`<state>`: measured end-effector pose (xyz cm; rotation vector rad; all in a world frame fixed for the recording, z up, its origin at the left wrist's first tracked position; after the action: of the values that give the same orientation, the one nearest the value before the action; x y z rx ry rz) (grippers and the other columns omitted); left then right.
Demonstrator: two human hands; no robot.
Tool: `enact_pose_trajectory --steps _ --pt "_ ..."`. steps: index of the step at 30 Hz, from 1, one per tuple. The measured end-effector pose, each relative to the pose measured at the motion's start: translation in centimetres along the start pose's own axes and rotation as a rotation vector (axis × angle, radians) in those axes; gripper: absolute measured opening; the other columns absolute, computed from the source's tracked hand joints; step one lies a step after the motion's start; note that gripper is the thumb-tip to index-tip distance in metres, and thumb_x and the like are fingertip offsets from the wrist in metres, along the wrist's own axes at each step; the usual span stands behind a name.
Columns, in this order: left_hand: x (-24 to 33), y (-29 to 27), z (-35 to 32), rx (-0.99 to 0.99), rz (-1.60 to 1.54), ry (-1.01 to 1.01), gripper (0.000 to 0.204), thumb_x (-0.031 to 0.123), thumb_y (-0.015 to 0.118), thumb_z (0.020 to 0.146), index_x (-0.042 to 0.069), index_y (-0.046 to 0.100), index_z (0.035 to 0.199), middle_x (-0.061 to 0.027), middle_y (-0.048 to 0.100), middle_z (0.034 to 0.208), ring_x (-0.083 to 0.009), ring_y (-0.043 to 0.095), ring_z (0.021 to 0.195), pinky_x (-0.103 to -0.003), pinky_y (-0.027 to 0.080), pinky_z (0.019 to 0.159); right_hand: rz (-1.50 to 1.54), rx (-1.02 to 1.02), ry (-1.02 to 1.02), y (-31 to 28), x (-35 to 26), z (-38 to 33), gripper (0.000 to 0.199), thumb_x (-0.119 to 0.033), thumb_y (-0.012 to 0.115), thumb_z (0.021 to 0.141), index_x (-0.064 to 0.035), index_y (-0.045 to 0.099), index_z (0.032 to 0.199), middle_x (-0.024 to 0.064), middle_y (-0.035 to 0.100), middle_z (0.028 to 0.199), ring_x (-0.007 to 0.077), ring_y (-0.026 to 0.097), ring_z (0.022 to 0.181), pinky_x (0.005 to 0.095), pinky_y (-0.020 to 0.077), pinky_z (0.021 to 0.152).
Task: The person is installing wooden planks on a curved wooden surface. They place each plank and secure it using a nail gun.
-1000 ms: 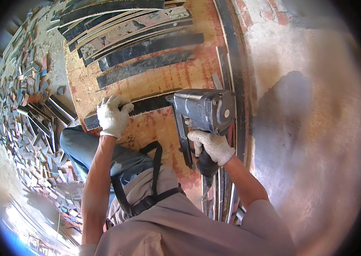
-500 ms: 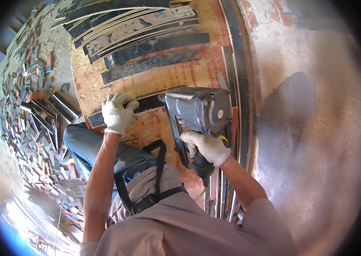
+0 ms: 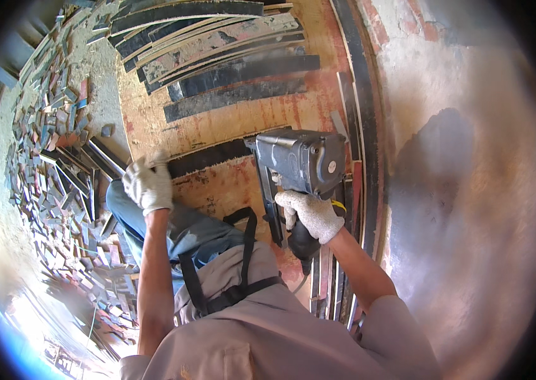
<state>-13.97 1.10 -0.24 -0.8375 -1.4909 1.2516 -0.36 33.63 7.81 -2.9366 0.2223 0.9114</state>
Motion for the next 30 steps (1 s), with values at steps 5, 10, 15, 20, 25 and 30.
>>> enact_pose_trajectory --steps 5,10,15,20,25,30 --pt "-3.7 3.3 1.2 -0.484 0.068 -0.053 0.064 0.057 0.044 0.100 0.001 0.074 0.109 -0.0292 0.069 0.107 -0.0471 0.065 0.100 -0.054 0.049 0.092 -0.109 -0.007 -0.050 -0.4 0.0 -0.1 0.016 -0.014 0.063 0.095 -0.0023 0.066 0.084 0.0063 0.056 0.059 0.0181 0.055 0.051 0.0343 0.0460 0.053" --pt "-3.3 4.5 -1.6 -0.473 -0.978 -0.725 0.041 0.030 0.061 0.091 -0.009 0.072 0.099 -0.0174 0.073 0.089 -0.0303 0.070 0.078 -0.042 0.054 0.075 -0.071 0.005 0.010 -1.6 1.6 -0.5 0.023 -0.021 0.061 0.099 -0.0022 0.070 0.090 0.0063 0.061 0.061 0.0142 0.058 0.055 0.0310 0.0442 0.053" --pt "-0.7 6.4 -6.2 -0.612 -1.310 -1.005 0.031 0.018 0.070 0.089 -0.005 0.069 0.110 -0.0151 0.068 0.107 -0.0259 0.068 0.085 -0.039 0.065 0.061 -0.042 0.123 0.047 -2.1 0.6 -2.0 0.021 -0.017 0.060 0.097 -0.0043 0.065 0.081 0.0042 0.055 0.058 0.0148 0.053 0.051 0.0309 0.0426 0.052" --pt "1.3 7.6 -7.5 -0.656 -1.342 -1.066 0.028 0.017 0.069 0.090 -0.003 0.070 0.109 -0.0129 0.069 0.103 -0.0251 0.068 0.082 -0.039 0.064 0.061 -0.036 -0.016 -0.036 -2.1 2.3 -1.9 0.017 -0.015 0.065 0.097 -0.0015 0.069 0.088 0.0052 0.060 0.059 0.0146 0.056 0.049 0.0307 0.0442 0.049" --pt "0.5 9.4 -7.3 -0.676 -1.302 -0.981 0.025 0.017 0.067 0.093 0.000 0.068 0.111 -0.0141 0.067 0.104 -0.0267 0.068 0.084 -0.038 0.065 0.058 -0.140 -0.054 -0.050 -0.6 2.4 -1.3 0.015 -0.013 0.066 0.096 -0.0020 0.067 0.088 0.0041 0.059 0.058 0.0141 0.057 0.048 0.0302 0.0463 0.047" --pt "1.2 8.7 -7.3 -0.684 -1.313 -1.012 0.025 0.017 0.067 0.093 -0.001 0.069 0.111 -0.0141 0.067 0.104 -0.0265 0.068 0.084 -0.037 0.065 0.058 -0.052 -0.013 -0.023 -0.3 2.5 -0.8 0.018 -0.012 0.067 0.095 -0.0011 0.066 0.109 0.0037 0.060 0.062 0.0131 0.055 0.047 0.0291 0.0464 0.045"
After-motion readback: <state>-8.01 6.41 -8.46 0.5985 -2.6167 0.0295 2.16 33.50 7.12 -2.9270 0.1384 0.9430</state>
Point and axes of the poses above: each hand's wrist, its own z-axis towards the middle knuckle, its own y-axis out of the palm, x = y × z, the point moved 7 cm from there along z, towards the middle knuckle
